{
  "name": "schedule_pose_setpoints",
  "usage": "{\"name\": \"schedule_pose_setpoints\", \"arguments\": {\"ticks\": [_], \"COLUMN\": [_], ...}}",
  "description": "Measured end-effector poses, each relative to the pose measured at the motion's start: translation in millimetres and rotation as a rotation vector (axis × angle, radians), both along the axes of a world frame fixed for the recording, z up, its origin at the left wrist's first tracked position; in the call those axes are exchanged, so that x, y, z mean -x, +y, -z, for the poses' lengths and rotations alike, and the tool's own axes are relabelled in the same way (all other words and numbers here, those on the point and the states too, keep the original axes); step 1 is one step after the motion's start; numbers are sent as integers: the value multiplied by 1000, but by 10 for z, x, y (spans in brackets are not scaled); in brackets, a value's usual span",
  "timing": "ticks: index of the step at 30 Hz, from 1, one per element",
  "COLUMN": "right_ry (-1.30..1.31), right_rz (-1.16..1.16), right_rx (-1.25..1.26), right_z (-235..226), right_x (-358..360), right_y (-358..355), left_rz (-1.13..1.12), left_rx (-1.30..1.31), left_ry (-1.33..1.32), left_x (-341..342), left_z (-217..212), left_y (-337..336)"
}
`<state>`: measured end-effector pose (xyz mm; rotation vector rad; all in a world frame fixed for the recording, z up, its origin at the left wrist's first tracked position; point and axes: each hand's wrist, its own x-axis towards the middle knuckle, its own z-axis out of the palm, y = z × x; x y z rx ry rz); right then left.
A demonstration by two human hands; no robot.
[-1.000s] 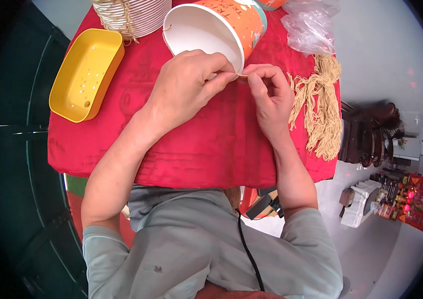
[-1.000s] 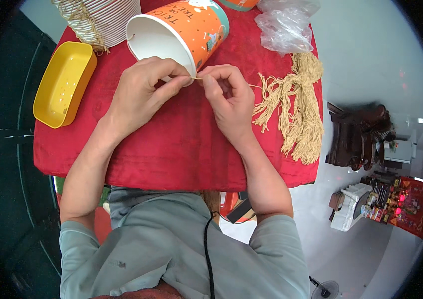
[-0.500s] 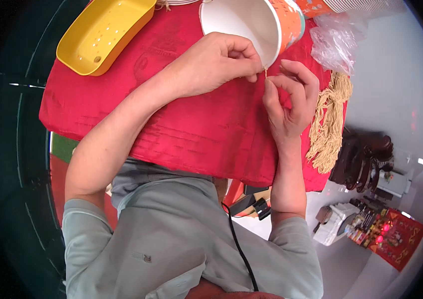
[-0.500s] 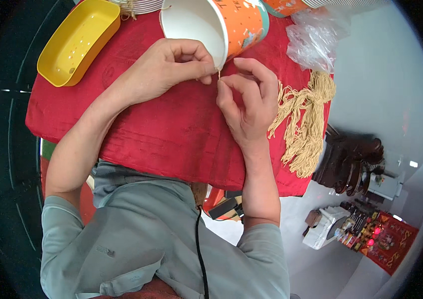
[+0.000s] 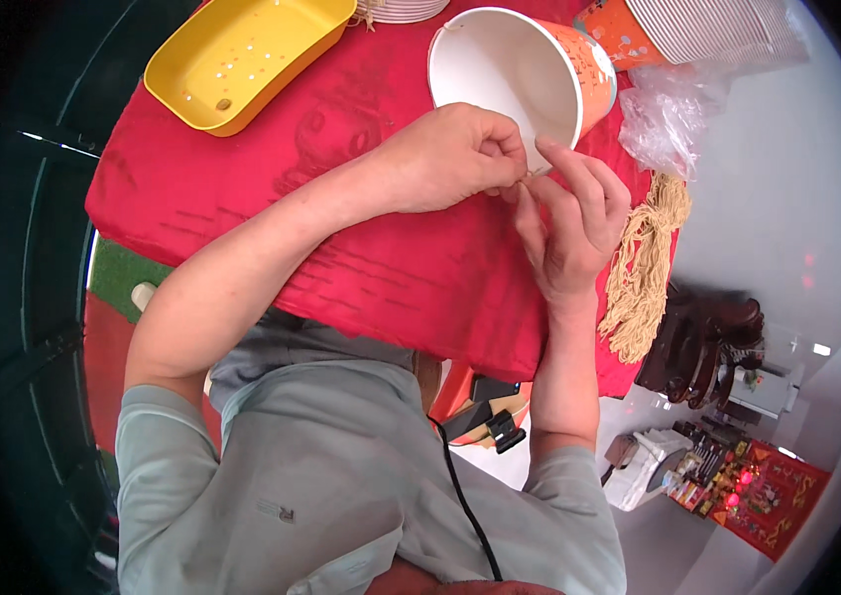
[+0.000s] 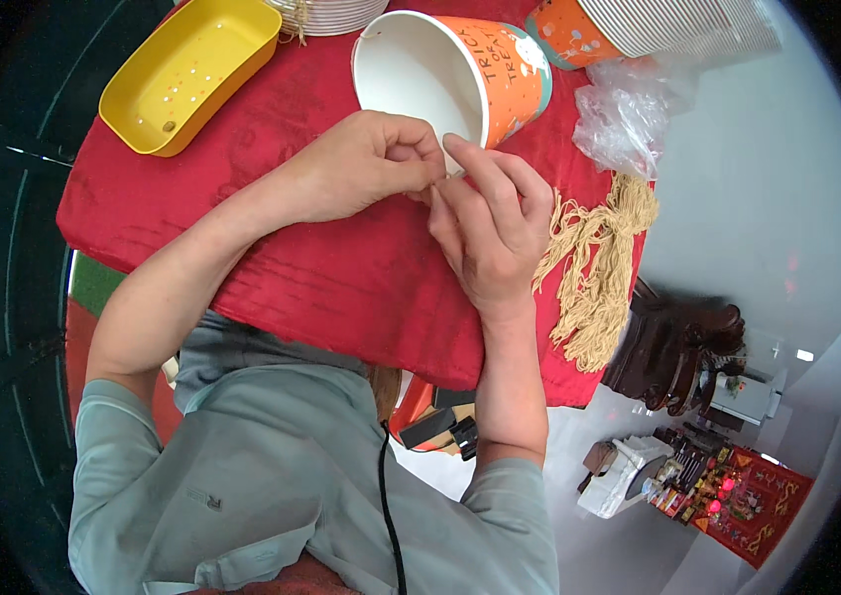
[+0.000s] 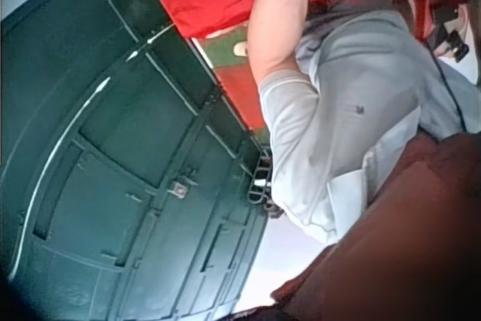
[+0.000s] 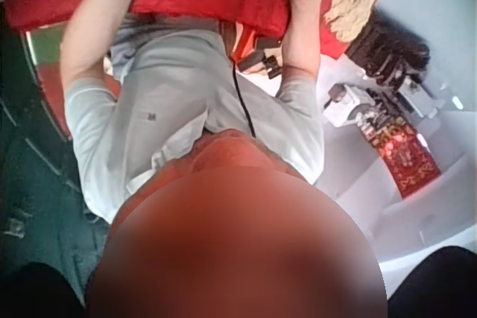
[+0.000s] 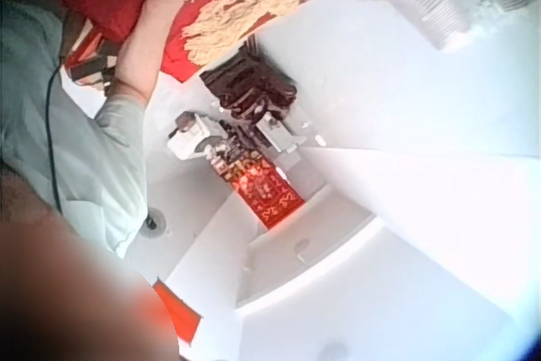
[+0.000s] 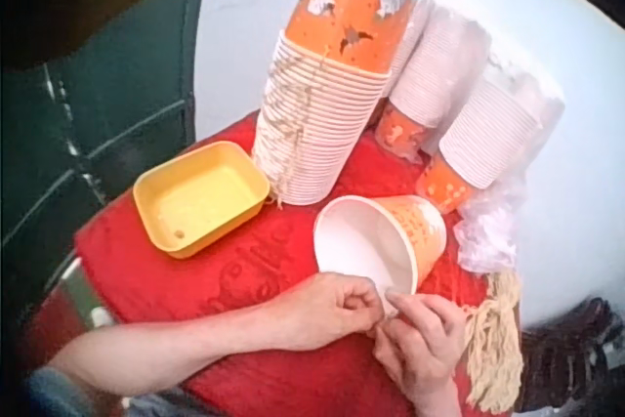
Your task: Tying thin ropes or strings through holes in paper cups.
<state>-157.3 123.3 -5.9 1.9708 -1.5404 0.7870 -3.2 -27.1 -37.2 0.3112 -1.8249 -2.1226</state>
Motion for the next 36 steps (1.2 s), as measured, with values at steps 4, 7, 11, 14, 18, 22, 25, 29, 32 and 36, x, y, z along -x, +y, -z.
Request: {"name": "schedule_pose_setpoints", "arguments": {"ticks": [4,7,11,14,18,22,25,29,32,36], "right_ry": [-39,-66,-102,-139,-196,-355,-467,-503,-501,-567], "right_rz": [105,131,151,143,104,66,36,-10,-13,10], "right_rx": [-44,-37,-27,12,65,95,98,133,139,72], "right_z": [27,31,29,-11,-45,-41,-59,-133,-174,-197], "right_x": [-64,-30,43,62,47,3,-56,-81,-112,-117], "right_y": [-43,-47,-41,-42,-22,26,58,61,70,122], "left_rz": [-147,-209,-395,-483,-201,-63,-74,-136,-117,-64], "left_rx": [213,324,602,832,308,72,35,300,380,289], "left_ry": [-32,-82,47,152,122,35,41,122,138,91], "left_x": [-68,-63,-3,-21,-87,-178,-231,-273,-349,-367], "left_z": [-29,-55,-35,-71,-249,-461,-546,-681,-787,-804], "left_y": [6,20,2,-28,33,38,53,63,25,17]}}
